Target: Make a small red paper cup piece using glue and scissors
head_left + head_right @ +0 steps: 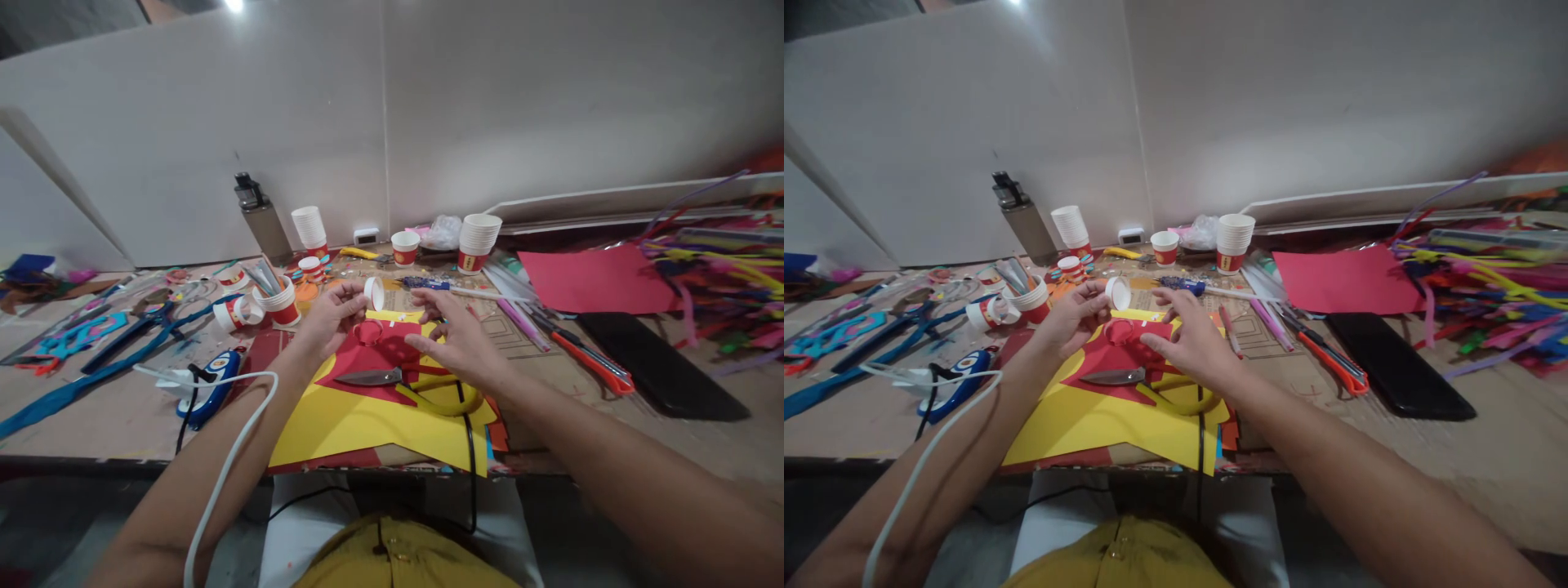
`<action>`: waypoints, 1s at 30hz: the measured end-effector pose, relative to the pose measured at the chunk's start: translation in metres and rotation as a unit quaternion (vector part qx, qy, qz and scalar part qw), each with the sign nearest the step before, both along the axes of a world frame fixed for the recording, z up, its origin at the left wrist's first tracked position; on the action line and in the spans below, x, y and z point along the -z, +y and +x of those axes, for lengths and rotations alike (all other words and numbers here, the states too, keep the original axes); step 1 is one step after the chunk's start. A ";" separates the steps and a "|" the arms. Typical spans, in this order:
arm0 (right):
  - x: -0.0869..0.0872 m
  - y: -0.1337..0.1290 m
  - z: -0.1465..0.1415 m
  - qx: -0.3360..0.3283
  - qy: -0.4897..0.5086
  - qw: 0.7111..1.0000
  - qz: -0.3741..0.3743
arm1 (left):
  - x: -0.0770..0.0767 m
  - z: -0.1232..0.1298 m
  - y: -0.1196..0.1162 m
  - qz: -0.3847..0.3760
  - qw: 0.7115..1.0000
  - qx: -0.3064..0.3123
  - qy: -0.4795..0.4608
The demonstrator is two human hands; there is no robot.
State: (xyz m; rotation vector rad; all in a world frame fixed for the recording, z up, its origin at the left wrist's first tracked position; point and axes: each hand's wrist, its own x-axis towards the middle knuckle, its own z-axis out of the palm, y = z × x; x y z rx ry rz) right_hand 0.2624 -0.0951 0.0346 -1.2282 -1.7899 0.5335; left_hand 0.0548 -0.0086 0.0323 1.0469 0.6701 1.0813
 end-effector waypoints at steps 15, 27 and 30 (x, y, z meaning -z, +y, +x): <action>0.003 0.003 -0.008 0.013 0.005 0.999 0.040 | 0.007 0.030 -0.041 0.011 0.996 0.092 0.010; 0.003 -0.001 -0.008 -0.077 0.074 0.994 0.017 | 0.005 0.027 -0.040 0.146 0.977 -0.019 0.153; 0.003 -0.001 -0.007 -0.071 0.070 0.995 0.011 | 0.006 0.027 -0.040 0.158 0.977 -0.032 0.137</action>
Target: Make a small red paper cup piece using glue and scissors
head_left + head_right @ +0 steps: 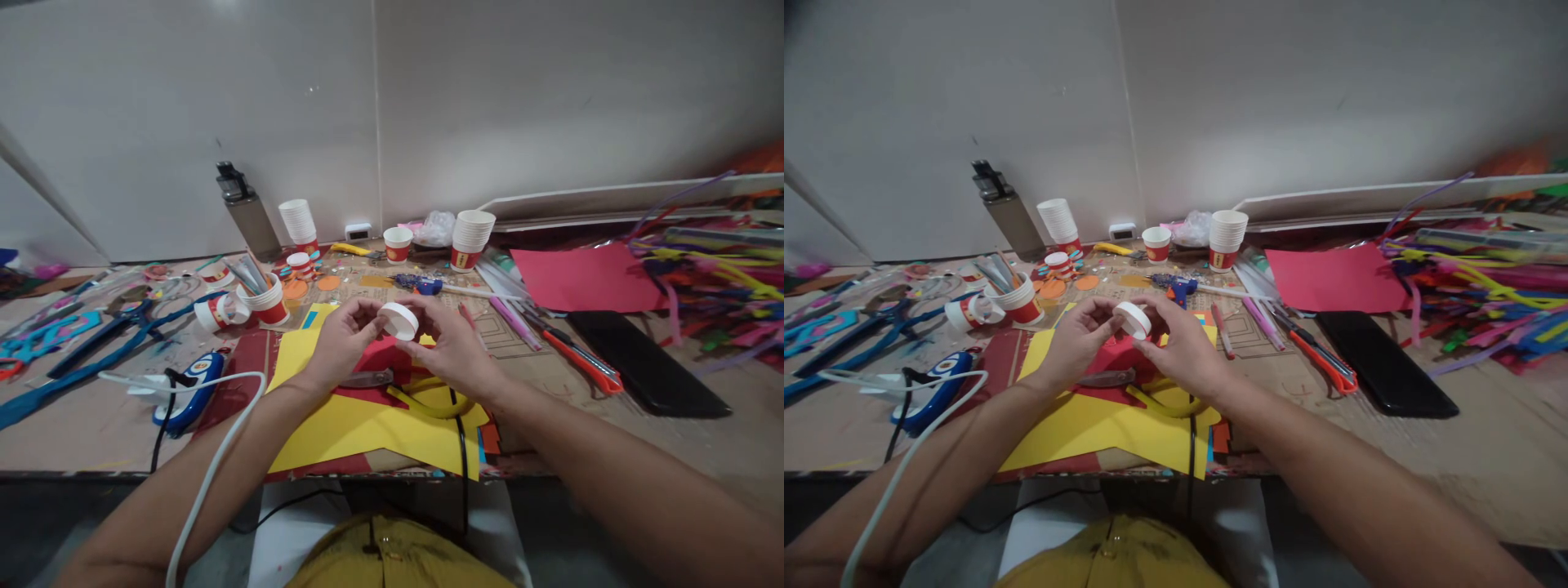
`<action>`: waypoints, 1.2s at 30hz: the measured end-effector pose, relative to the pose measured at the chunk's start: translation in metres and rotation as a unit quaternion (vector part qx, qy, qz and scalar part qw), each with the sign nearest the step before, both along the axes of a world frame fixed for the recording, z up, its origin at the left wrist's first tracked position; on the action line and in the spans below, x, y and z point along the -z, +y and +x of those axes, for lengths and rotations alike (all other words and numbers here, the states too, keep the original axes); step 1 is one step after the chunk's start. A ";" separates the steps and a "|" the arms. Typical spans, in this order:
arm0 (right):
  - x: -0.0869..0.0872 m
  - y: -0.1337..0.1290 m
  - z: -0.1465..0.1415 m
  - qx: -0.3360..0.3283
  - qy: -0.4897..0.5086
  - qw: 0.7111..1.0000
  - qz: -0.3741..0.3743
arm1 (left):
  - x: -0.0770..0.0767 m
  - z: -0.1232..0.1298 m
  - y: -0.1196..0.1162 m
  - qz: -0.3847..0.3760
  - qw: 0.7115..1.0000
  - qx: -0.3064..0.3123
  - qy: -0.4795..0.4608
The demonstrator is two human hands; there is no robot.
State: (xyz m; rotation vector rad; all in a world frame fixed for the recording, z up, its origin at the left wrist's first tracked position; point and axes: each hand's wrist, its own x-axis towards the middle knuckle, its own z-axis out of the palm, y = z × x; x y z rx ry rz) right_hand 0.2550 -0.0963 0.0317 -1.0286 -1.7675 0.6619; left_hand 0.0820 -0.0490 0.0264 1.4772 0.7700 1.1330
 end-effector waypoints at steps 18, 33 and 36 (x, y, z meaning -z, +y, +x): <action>0.005 0.001 0.002 -0.036 0.013 0.999 -0.015 | 0.005 -0.003 0.005 -0.031 0.999 0.010 0.013; 0.003 0.000 0.002 -0.037 0.026 0.999 -0.031 | 0.009 -0.005 0.007 -0.010 1.000 -0.019 -0.022; 0.006 0.003 0.003 -0.039 0.068 0.995 -0.061 | 0.011 -0.005 0.008 -0.025 0.999 0.002 -0.030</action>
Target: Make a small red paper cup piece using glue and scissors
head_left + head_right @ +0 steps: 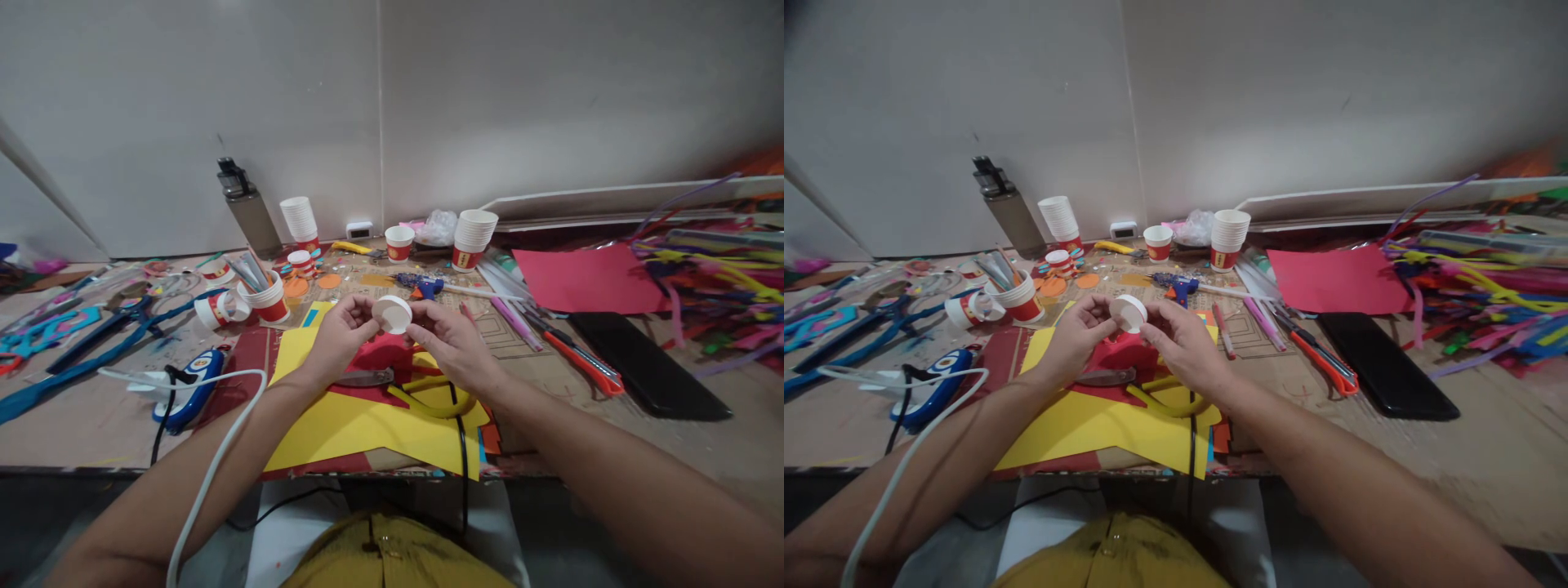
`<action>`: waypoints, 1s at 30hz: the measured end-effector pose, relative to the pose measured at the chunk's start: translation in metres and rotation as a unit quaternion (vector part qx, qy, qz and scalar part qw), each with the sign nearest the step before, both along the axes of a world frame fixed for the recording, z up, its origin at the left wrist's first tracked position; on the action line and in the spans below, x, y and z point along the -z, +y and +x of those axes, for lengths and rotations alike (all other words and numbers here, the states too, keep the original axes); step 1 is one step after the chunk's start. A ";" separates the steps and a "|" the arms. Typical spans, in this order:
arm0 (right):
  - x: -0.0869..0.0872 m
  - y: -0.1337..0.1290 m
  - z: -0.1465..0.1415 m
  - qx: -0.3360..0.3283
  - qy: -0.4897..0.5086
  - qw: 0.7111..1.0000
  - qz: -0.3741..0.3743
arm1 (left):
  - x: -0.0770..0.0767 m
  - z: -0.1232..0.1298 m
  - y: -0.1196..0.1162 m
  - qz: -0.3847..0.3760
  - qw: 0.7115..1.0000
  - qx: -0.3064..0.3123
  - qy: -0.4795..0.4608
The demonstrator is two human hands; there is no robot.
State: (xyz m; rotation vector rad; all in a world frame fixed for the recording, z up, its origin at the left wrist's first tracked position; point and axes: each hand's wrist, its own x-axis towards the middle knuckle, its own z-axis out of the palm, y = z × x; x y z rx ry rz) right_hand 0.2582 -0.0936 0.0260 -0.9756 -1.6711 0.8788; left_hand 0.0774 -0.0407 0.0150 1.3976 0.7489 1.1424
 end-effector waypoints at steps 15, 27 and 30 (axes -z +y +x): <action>-0.003 0.005 -0.001 -0.012 0.140 0.980 -0.139 | -0.002 -0.001 0.001 -0.187 0.973 0.124 -0.061; -0.001 0.002 0.001 -0.004 0.016 0.995 -0.095 | -0.004 0.001 -0.005 -0.269 0.939 0.206 -0.057; -0.002 0.002 -0.001 0.006 0.041 0.992 -0.117 | -0.003 0.001 -0.007 -0.236 0.952 0.188 -0.051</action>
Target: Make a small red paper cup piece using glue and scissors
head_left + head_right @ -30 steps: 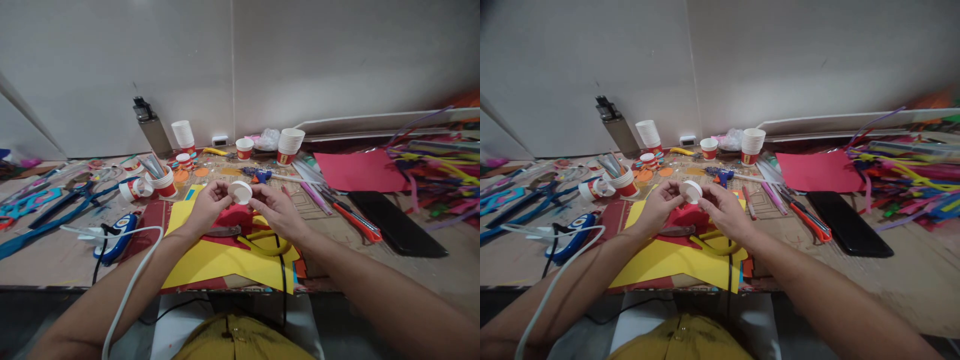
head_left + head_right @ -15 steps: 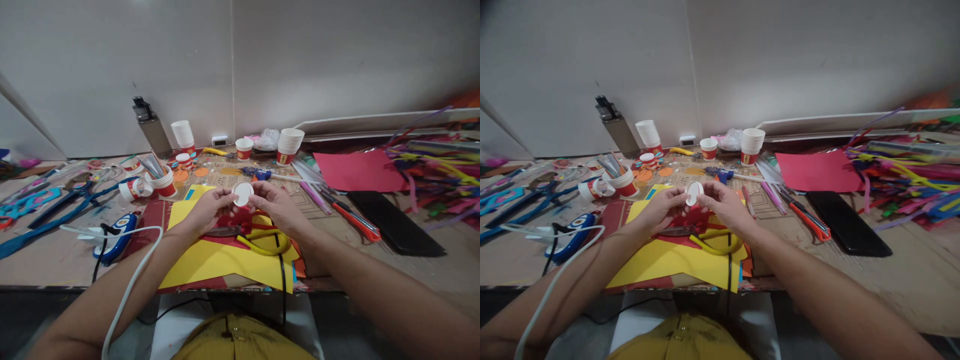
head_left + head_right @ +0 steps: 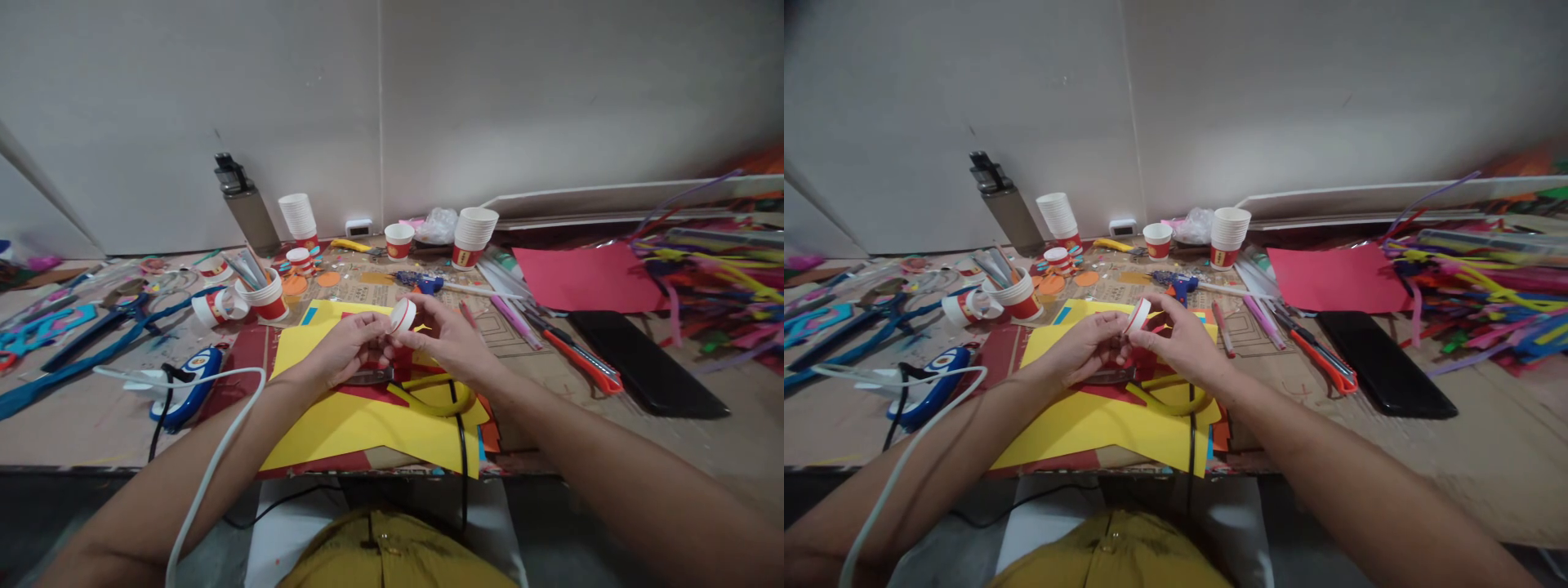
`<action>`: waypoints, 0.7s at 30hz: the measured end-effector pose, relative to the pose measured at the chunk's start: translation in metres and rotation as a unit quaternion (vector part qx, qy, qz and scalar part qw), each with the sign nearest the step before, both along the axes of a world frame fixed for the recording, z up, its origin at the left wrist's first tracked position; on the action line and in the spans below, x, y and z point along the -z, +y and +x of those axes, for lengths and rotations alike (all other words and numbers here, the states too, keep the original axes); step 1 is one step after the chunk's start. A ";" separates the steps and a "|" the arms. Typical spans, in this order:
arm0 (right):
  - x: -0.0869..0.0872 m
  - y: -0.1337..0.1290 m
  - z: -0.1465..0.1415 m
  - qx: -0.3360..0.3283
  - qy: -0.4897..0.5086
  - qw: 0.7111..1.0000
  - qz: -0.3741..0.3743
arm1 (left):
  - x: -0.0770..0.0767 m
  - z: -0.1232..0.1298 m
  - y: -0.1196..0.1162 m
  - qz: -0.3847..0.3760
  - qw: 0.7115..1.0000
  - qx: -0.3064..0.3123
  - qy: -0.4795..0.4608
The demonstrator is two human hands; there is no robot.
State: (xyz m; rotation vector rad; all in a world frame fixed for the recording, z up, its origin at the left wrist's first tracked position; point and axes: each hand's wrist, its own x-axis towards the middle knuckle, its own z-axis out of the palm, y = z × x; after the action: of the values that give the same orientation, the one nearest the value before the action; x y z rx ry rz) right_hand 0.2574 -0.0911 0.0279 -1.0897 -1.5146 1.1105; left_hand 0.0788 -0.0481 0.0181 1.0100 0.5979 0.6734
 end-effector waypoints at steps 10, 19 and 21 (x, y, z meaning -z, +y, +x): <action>-0.004 -0.001 0.000 -0.001 0.044 0.998 -0.047 | -0.004 -0.001 -0.004 0.115 0.991 -0.061 -0.017; 0.004 0.001 0.003 0.027 -0.022 0.999 -0.038 | 0.000 -0.001 -0.005 0.221 0.970 -0.026 0.093; 0.004 0.000 0.003 0.047 -0.072 0.996 -0.003 | 0.000 0.001 -0.007 0.233 0.967 -0.037 0.092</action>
State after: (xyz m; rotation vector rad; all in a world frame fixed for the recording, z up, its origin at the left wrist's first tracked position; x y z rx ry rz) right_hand 0.2601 -0.0906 0.0243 -1.2558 -1.5547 0.9908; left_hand 0.0793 -0.0546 0.0178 1.5076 0.6553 0.8126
